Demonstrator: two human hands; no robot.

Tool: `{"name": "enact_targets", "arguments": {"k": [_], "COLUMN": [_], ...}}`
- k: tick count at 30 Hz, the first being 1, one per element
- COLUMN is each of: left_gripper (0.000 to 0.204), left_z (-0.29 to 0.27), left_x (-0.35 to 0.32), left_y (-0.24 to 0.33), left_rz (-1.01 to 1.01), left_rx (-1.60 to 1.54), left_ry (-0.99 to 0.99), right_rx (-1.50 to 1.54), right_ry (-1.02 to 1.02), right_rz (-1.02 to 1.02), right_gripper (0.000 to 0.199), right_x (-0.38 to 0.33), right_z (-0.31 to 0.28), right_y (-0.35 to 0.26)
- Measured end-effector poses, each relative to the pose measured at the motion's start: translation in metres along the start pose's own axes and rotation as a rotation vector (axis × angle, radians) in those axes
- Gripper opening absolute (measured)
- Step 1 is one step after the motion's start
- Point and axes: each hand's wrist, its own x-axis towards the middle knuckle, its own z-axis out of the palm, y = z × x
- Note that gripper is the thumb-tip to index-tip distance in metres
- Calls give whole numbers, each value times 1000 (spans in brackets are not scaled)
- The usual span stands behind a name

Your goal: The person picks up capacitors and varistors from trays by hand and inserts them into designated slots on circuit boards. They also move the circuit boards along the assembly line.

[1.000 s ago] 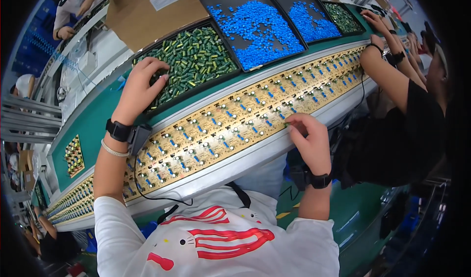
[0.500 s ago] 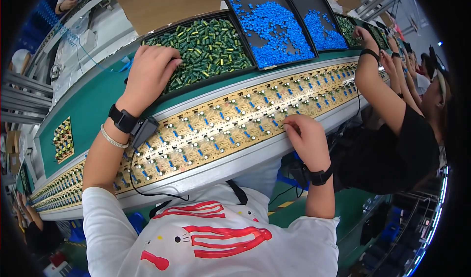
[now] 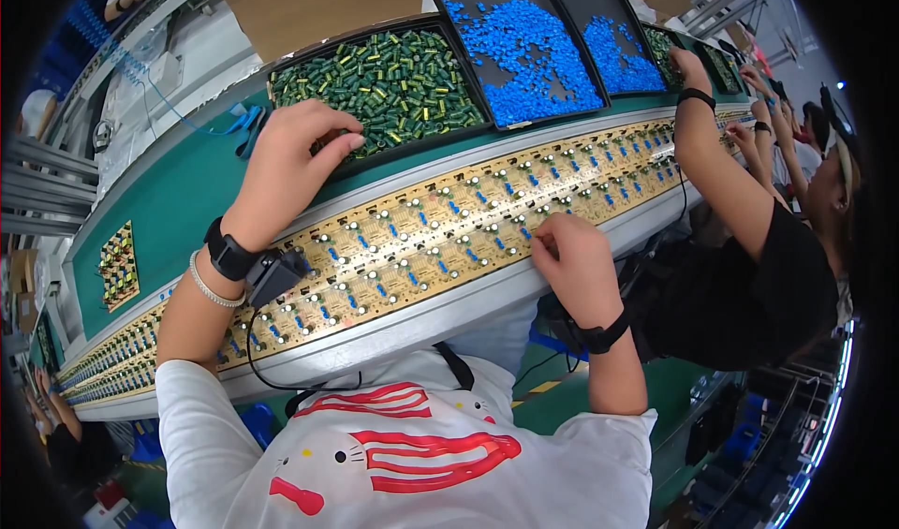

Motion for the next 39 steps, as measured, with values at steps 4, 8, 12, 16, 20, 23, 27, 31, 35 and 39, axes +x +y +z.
{"name": "enact_targets", "arguments": {"k": [4, 8, 12, 16, 20, 23, 27, 31, 35, 39], "left_gripper": [11, 15, 19, 18, 17, 17, 18, 17, 18, 16], "left_z": [3, 7, 7, 17, 19, 15, 24, 46, 60, 94], "left_x": [0, 0, 1, 7, 8, 13, 22, 28, 41, 53], "left_y": [12, 23, 34, 51, 57, 62, 62, 62, 83, 88], "left_rz": [74, 145, 119, 107, 113, 10, -119, 6, -81, 191], "left_rx": [-58, -109, -179, -193, -144, -114, -168, -185, -182, -78], "left_ry": [-91, -182, -288, -331, -375, -435, -487, -400, -450, -431], "right_rx": [-74, 134, 198, 74, -160, -152, -97, 259, 575, 636], "right_ry": [11, -144, 83, 94, -70, -225, 28, 166, 389, 538], "right_rz": [-51, 56, -141, -391, -489, -420, -575, -408, -290, -113], "right_gripper": [17, 21, 16, 18, 14, 10, 13, 15, 16, 16], "right_x": [-1, 21, 81, 153, 184, 192, 186, 150, 89, 31], "right_z": [0, -32, -43, 1, 27, 19, 24, -8, -37, -32], "right_y": [4, -10, -28, -17, -13, -19, -8, -7, -2, 9]}}
